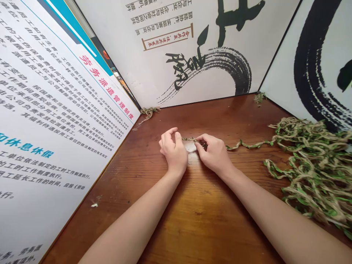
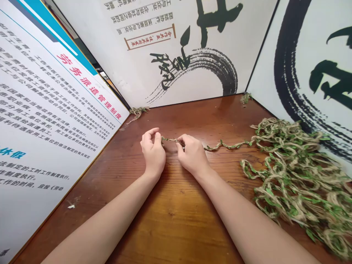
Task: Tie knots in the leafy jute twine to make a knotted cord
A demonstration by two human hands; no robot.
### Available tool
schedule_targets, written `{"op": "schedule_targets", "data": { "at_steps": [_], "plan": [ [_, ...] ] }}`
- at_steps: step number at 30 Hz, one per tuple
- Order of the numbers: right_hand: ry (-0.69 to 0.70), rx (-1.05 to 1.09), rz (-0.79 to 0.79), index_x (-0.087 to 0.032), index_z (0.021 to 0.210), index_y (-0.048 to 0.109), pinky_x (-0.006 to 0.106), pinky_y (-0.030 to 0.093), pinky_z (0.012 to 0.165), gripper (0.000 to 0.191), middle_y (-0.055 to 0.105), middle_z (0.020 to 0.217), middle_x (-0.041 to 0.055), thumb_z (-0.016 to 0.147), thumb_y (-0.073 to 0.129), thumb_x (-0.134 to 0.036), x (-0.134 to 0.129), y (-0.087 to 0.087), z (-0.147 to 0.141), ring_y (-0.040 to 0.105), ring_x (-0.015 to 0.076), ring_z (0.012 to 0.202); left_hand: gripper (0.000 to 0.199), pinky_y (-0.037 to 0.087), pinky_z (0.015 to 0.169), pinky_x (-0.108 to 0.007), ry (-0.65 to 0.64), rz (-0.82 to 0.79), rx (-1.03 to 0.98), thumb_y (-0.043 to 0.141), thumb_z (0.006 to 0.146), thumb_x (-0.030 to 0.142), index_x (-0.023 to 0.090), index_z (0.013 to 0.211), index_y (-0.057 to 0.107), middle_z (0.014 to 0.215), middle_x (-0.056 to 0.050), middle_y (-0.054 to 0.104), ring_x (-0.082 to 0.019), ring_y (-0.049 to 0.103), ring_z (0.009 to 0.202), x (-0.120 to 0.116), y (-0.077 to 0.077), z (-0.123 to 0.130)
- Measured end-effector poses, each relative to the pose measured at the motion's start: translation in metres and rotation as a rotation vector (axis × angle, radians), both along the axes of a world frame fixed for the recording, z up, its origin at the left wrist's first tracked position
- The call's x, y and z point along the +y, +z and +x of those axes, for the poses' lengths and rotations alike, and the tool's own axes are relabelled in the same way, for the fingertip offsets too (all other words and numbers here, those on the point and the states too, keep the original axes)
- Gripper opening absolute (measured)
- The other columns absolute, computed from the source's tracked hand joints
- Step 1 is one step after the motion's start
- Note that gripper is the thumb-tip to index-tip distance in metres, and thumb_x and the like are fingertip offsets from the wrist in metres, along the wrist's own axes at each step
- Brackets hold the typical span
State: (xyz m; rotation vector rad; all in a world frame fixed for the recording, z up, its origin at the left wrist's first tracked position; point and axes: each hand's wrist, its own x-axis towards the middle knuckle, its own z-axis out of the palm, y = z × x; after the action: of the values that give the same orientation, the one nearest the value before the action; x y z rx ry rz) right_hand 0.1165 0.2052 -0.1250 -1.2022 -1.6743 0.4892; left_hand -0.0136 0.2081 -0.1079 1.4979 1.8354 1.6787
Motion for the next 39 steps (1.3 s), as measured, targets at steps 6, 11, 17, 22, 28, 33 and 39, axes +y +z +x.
{"op": "schedule_targets", "data": {
  "at_steps": [6,11,17,22,28,33,39],
  "plan": [
    [0.058,-0.066,0.046,-0.018,0.081,0.065,0.032,0.044,0.069,0.014,0.07,0.08,0.0069,0.088,0.053,-0.016,0.0,0.002,0.001,0.063,0.0208,0.074,0.032,0.025,0.123,-0.053,-0.369,0.116,0.476,0.051,0.094,0.016,0.019,0.122,0.066,0.123,-0.009,0.073,-0.025,0.063,0.122,-0.012,0.0,0.008],
    [0.055,-0.019,-0.005,-0.019,0.089,0.066,0.032,0.046,0.072,0.013,0.073,0.087,0.0066,0.085,0.054,-0.017,-0.003,0.005,0.0,0.065,0.0208,0.077,0.028,0.049,0.09,-0.041,-0.425,-0.055,0.405,0.045,0.097,0.022,0.017,0.099,0.073,0.099,-0.01,0.077,-0.024,0.066,0.091,-0.008,0.001,0.007],
    [0.068,0.077,-0.066,-0.02,0.114,0.064,0.029,0.048,0.069,0.035,0.072,0.085,0.0019,0.079,0.059,-0.014,-0.007,0.006,0.002,0.065,0.0175,0.07,0.026,0.042,0.074,-0.036,-0.327,-0.222,0.218,0.045,0.084,0.021,0.021,0.062,0.061,0.074,-0.007,0.069,-0.022,0.06,0.075,-0.004,0.004,0.0],
    [-0.005,0.035,-0.005,-0.021,0.089,0.067,0.032,0.05,0.073,0.008,0.073,0.085,0.0049,0.086,0.06,-0.021,-0.003,0.005,0.002,0.068,0.0207,0.079,0.033,0.026,0.058,-0.033,-0.334,-0.263,0.104,0.047,0.079,0.028,0.023,0.048,0.036,0.051,0.0,0.041,-0.016,0.038,0.055,-0.003,0.004,-0.001],
    [-0.028,0.12,-0.04,-0.021,0.093,0.066,0.034,0.052,0.076,0.01,0.075,0.085,0.0055,0.087,0.059,-0.021,-0.002,0.005,0.0,0.071,0.0216,0.079,0.027,0.033,0.06,-0.031,-0.35,-0.107,-0.117,0.044,0.078,0.025,0.021,0.051,0.046,0.054,-0.001,0.043,-0.016,0.041,0.059,-0.002,0.01,-0.004],
    [-0.091,0.167,-0.089,-0.021,0.089,0.064,0.035,0.052,0.075,0.005,0.076,0.083,0.0057,0.086,0.062,-0.023,-0.003,0.006,0.0,0.072,0.0222,0.078,0.025,0.036,0.058,-0.029,-0.389,-0.112,-0.308,0.049,0.079,0.027,0.02,0.056,0.054,0.059,-0.001,0.047,-0.015,0.041,0.059,0.0,0.01,-0.002],
    [-0.055,0.152,-0.071,-0.021,0.086,0.066,0.034,0.052,0.074,0.009,0.077,0.084,0.0061,0.089,0.061,-0.026,-0.002,0.006,0.001,0.071,0.0218,0.077,0.016,0.044,0.061,-0.028,-0.566,-0.141,-0.343,0.064,0.078,0.033,0.02,0.073,0.069,0.069,-0.003,0.063,-0.015,0.052,0.063,-0.001,0.006,0.0]
  ]
}}
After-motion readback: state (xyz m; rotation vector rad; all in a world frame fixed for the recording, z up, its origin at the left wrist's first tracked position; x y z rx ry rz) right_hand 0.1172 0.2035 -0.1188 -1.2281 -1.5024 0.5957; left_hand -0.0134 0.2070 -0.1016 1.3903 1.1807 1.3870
